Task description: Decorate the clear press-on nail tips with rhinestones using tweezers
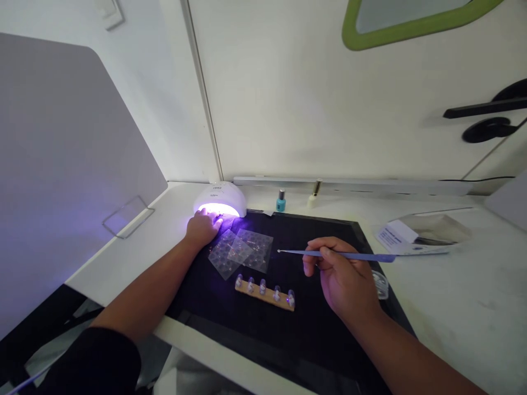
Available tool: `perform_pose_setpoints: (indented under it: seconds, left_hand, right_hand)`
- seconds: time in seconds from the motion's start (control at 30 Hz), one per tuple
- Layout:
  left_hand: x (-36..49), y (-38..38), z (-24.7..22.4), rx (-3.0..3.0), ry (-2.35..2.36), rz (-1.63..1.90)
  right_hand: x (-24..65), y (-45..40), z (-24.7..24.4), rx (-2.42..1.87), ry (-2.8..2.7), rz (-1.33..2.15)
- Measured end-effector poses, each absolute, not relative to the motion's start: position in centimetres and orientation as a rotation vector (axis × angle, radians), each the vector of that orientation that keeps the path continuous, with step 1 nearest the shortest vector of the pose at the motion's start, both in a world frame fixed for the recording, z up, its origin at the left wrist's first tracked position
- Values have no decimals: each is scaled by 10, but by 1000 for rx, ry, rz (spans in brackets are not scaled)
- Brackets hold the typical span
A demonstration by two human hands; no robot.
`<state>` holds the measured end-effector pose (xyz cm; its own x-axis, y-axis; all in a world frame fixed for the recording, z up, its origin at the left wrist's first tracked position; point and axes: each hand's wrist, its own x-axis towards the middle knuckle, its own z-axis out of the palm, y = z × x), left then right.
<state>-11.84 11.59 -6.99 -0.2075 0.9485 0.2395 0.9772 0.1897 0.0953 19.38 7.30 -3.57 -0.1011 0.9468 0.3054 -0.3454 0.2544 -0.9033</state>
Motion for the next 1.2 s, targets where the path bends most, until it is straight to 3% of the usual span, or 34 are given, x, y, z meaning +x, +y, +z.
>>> perform_pose_setpoints:
  seconds: [0.6, 0.97, 1.2]
  left_hand:
    - [-125, 122, -79, -1953, -2269, -380]
    - [-141, 166, 0, -1880, -2159, -608]
    - [-134, 206, -6, -2048, -2129, -506]
  right_hand:
    - [193, 70, -36, -626, -1176, 1254]
    - [195, 72, -39, -625, -1161, 1265]
    - [200, 73, -43, -654, -1143, 1253]
